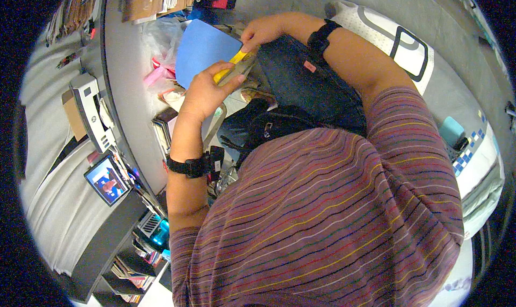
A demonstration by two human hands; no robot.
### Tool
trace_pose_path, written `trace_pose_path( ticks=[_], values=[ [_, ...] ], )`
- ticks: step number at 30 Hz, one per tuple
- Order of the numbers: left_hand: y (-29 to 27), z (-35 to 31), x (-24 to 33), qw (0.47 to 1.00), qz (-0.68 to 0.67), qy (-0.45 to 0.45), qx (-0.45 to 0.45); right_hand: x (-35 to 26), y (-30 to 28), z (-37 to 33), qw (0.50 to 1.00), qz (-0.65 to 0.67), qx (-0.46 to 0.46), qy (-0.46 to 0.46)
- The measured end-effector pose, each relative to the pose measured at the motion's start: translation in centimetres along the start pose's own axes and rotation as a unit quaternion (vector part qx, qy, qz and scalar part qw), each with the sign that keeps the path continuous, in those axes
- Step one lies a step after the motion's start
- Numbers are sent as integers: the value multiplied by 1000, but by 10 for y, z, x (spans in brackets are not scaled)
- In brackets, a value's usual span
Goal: The person assembles a small blue and yellow plastic chair by hand. They attach the yellow frame to the blue seat, then install the legs and cross-braces, tightening each connection. The chair is flipped and inspected, then placed on the floor.
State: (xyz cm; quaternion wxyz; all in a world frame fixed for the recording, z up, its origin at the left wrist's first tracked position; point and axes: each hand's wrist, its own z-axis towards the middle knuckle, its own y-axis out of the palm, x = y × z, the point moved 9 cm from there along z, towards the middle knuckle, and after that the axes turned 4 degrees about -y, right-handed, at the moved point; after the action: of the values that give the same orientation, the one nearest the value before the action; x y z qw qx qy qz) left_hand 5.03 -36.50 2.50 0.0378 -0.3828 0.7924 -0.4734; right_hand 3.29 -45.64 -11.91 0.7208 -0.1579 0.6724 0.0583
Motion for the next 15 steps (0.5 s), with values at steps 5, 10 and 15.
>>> trace_pose_path(
  ticks=[5,10,15],
  values=[
    [-4,1,6,996,61,44,46,-9,-3,7,991,-132,6,36],
    [-3,0,6,991,100,60,61,-15,3,24,975,-214,-17,52],
    [-4,1,7,989,111,64,70,-22,3,34,958,-258,-36,119]
  ],
)
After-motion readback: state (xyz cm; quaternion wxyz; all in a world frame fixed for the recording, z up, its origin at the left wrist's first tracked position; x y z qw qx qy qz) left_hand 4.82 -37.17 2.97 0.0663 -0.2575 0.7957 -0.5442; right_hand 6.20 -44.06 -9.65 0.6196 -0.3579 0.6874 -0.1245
